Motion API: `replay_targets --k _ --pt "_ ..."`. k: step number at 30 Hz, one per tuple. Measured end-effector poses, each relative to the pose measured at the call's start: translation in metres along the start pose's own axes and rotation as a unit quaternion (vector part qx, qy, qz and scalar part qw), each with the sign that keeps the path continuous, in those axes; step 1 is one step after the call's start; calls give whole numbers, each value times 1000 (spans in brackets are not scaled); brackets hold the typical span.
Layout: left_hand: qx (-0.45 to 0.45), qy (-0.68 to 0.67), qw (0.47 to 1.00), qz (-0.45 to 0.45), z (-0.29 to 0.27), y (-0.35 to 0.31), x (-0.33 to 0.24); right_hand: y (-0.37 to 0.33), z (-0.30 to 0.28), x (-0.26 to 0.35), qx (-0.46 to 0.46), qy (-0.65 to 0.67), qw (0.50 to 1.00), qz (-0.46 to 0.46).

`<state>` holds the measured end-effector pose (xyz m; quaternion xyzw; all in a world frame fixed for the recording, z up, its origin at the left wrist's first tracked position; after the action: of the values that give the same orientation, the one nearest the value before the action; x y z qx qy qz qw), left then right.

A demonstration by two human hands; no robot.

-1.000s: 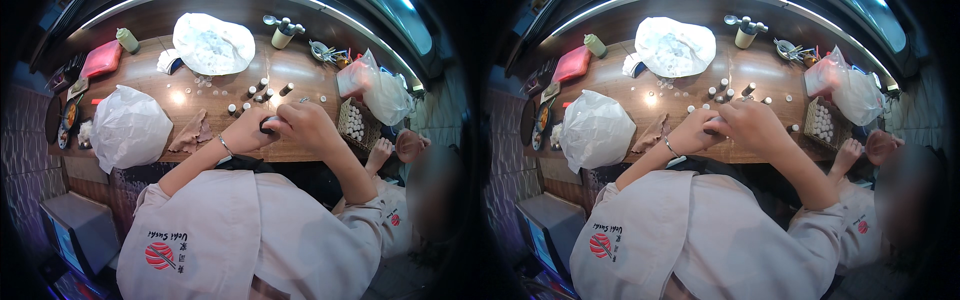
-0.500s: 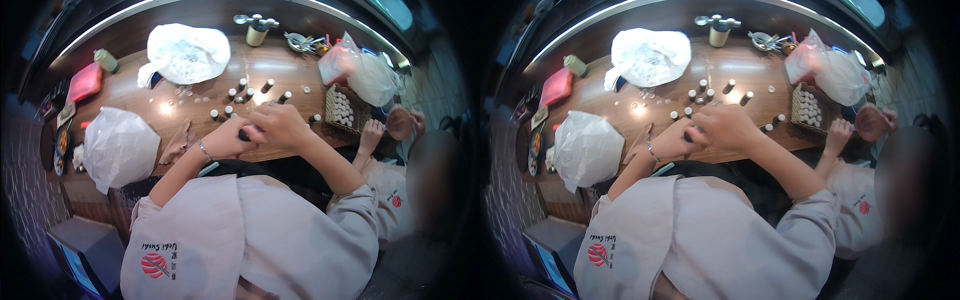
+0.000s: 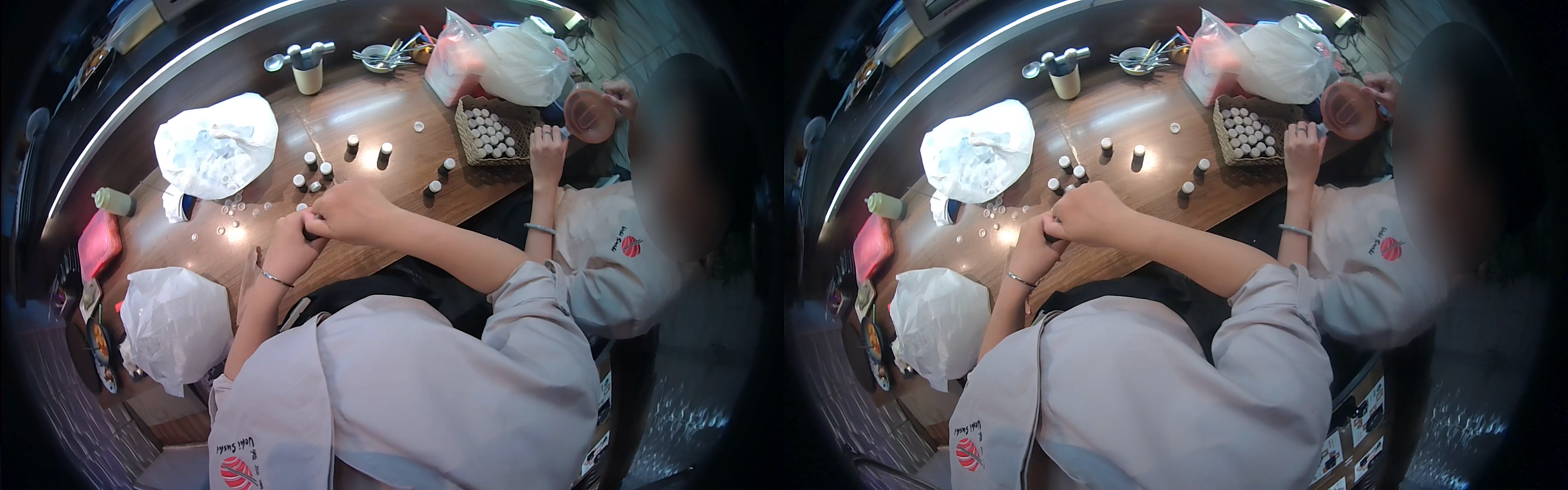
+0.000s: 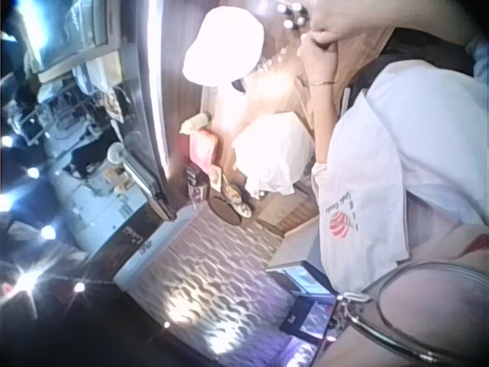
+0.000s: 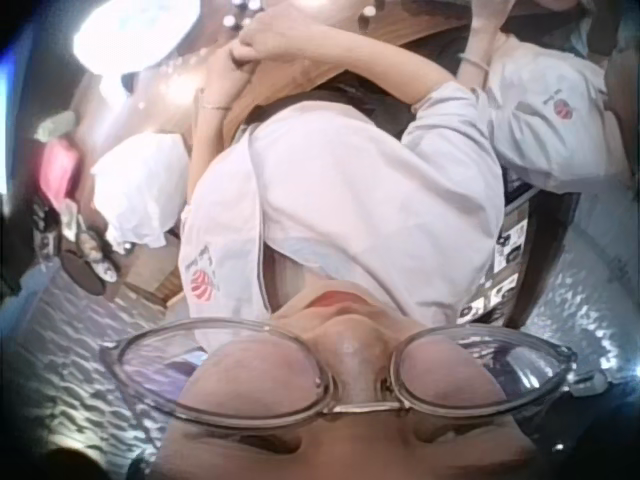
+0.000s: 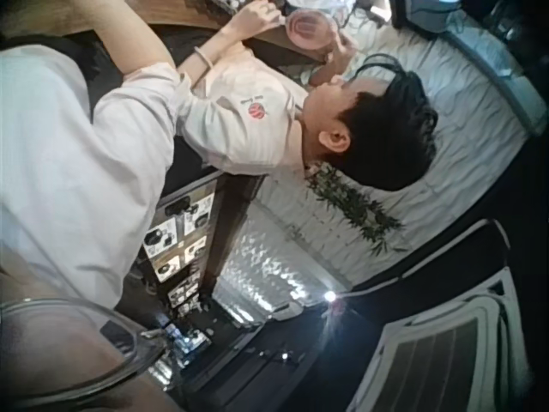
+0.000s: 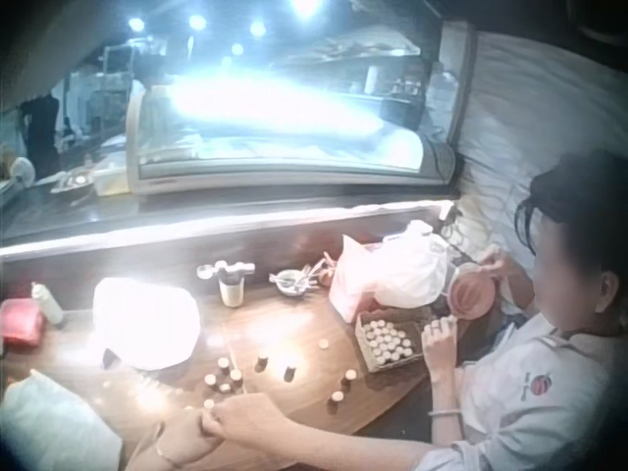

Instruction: The person assembles small cylindrical capsules by hand, repeatedly picking up white caps and dark bodies, aligning them, and pressing them together. They place finished capsules into a woven basket and occasionally wipe the wooden table with a cloth. A coworker performs similar assembly across the table.

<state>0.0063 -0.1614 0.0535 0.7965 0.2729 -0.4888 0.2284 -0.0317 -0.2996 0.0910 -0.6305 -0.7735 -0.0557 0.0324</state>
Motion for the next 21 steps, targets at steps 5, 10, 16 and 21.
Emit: replay_targets --k 5,10,16,21 --pt "158 -209 945 -198 6 2 -23 -10 -10 -3 -264 68 938 -215" --pt "28 93 995 -34 6 11 9 -1 28 -11 -155 114 981 -19" --pt "4 149 986 -71 13 8 38 -7 53 -10 -10 235 963 134" --pt "2 -3 988 -154 2 -4 35 -39 61 -58 -68 272 938 203"
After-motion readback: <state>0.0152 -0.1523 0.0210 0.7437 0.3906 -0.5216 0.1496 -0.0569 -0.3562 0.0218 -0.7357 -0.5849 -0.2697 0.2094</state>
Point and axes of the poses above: each hand's wrist, its own y-axis towards the middle knuckle, its own z-axis out of the palm, x = y × z, the point moved 4 cm from there along y, towards the middle knuckle, and after that the axes turned 11 degrees about -y, right-handed, at the moved point
